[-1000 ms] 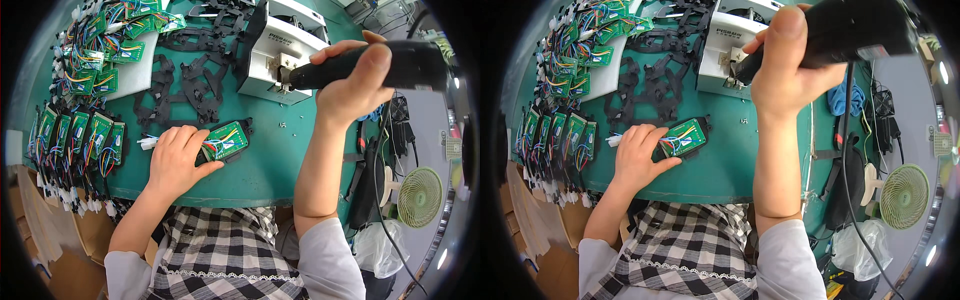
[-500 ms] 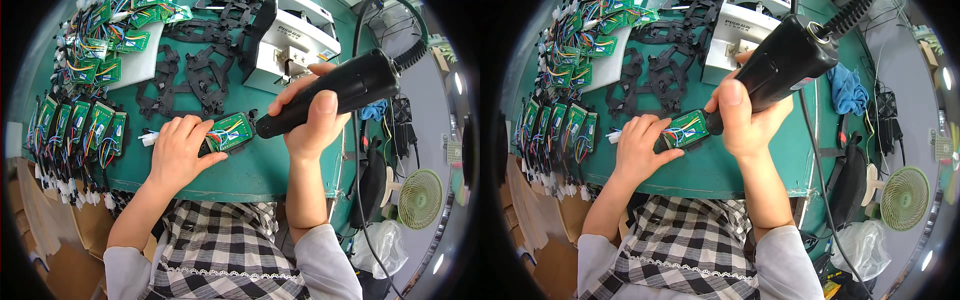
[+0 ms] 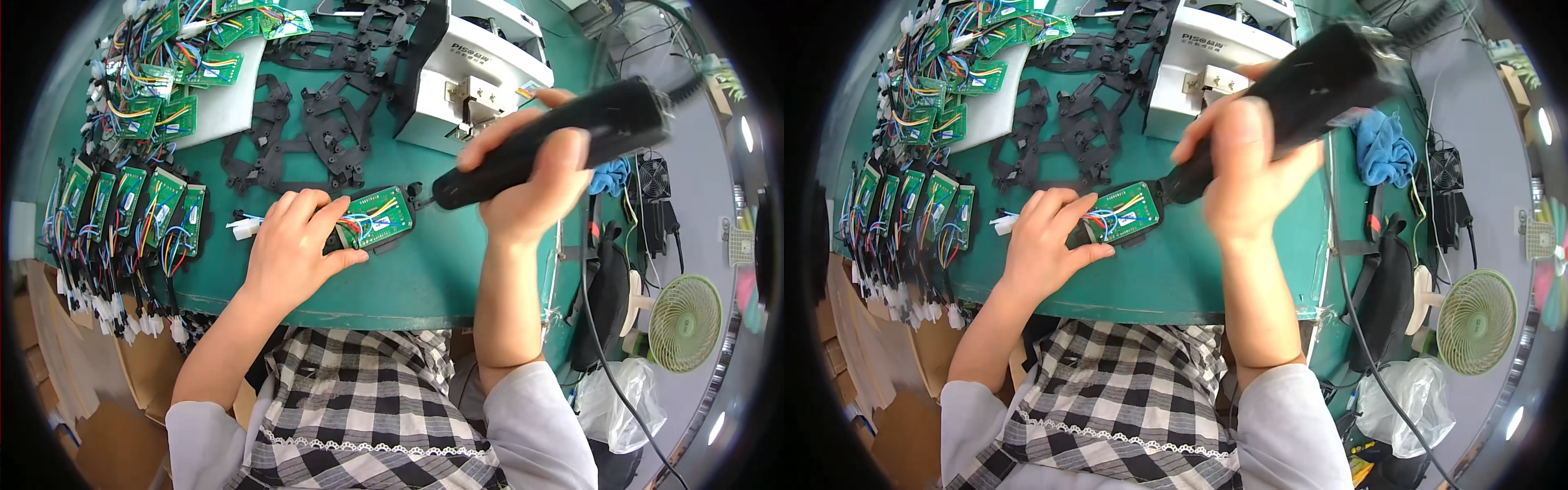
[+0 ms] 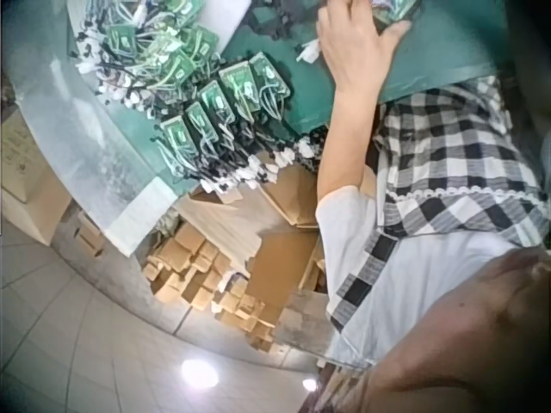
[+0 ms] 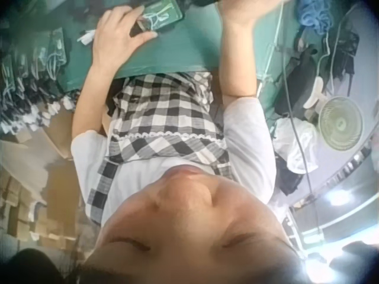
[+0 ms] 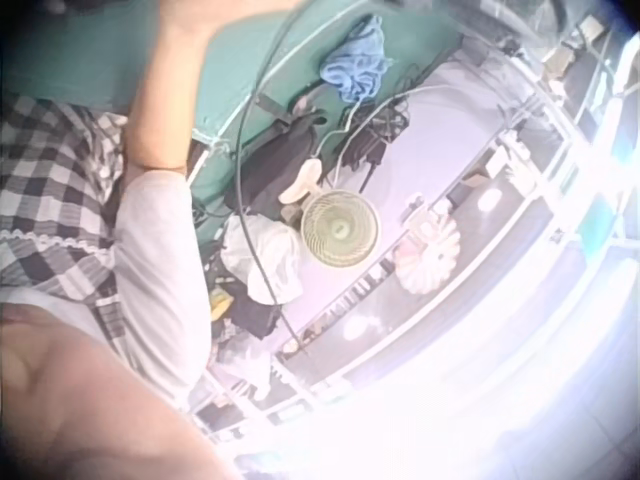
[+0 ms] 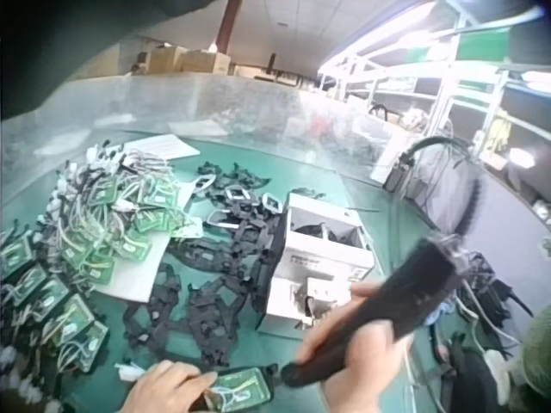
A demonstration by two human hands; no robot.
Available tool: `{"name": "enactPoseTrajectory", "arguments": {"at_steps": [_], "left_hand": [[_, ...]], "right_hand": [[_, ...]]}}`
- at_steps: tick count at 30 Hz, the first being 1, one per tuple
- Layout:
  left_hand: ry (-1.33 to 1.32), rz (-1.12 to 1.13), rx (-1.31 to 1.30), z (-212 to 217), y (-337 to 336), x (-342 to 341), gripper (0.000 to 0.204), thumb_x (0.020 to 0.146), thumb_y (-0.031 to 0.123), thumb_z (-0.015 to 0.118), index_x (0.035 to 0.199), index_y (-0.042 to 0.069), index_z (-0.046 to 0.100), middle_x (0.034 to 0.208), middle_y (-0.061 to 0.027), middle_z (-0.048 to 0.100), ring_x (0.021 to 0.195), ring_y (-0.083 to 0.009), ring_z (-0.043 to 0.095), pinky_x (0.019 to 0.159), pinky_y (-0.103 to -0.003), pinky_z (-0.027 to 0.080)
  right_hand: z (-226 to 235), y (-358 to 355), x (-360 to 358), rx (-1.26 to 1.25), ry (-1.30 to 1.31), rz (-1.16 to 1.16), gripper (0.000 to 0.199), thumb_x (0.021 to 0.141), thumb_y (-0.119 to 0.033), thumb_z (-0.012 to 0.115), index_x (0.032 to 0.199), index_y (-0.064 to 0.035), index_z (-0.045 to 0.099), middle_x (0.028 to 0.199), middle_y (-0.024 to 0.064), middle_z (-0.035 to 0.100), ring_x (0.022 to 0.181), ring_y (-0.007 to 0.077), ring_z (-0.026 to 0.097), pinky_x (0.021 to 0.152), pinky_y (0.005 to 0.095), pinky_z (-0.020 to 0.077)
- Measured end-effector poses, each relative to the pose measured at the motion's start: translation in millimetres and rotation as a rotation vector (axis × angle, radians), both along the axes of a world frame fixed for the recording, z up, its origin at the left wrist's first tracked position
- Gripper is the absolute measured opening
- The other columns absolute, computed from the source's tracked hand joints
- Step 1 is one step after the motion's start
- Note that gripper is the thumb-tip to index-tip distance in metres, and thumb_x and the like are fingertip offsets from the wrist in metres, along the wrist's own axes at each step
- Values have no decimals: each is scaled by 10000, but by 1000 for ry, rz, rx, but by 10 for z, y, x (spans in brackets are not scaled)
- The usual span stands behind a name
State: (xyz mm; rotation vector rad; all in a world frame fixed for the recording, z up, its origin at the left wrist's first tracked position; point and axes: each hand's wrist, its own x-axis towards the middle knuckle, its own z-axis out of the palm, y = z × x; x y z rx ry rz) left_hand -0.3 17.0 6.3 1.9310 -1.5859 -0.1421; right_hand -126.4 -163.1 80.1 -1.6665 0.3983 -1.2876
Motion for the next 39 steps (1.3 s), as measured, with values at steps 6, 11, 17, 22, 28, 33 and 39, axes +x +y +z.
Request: {"name": "enactPoseTrajectory", "arguments": {"at_steps": [6,11,17,22,28,33,39], "left_hand": [[49,-20,-46,0,-38,-48,482,563,258,845,930,41,621,1015,-94,617,924,-291,576,785,-381,476],[17,-31,-57,-1,-21,-53,459,566,246,840,930,47,642,1025,-69,624,917,-273,582,779,-372,480],[-6,-35,-77,17,13,-55,451,571,212,832,973,70,687,1023,-47,625,902,-255,587,765,-362,487],[-4,-41,-80,-14,14,-56,423,577,202,823,963,85,695,1005,-31,621,891,-238,588,756,-360,491],[-10,-52,-104,-45,-1,-44,394,584,217,816,937,94,692,987,-5,611,915,-205,586,748,-351,473],[-29,-50,-98,-23,17,-49,388,585,219,813,927,83,690,981,4,606,935,-188,585,747,-342,468],[-46,-36,-103,37,12,-60,384,579,214,813,916,79,687,967,-2,602,930,-194,591,750,-339,473]], "right_hand": [[475,-465,66,-264,-152,-281,690,886,-598,499,1065,64,418,583,144,558,438,222,563,427,302,472],[417,-489,215,-302,-123,-236,607,894,-515,552,1012,73,459,561,155,555,415,227,555,411,300,459],[370,-190,163,-75,-8,-132,718,902,-594,453,1107,93,414,603,125,548,455,217,557,430,304,449],[171,287,433,56,-4,53,647,889,-541,490,1098,68,425,589,127,565,417,199,545,414,273,437],[-50,316,563,-34,-34,171,554,869,-444,594,1054,63,468,571,106,570,419,156,544,409,248,423],[-117,384,648,-17,-78,258,525,850,-405,638,1023,65,480,574,91,571,428,135,536,416,239,425],[-91,431,657,-22,-73,379,600,813,-449,666,995,98,500,593,75,581,448,111,545,426,229,438]]}}
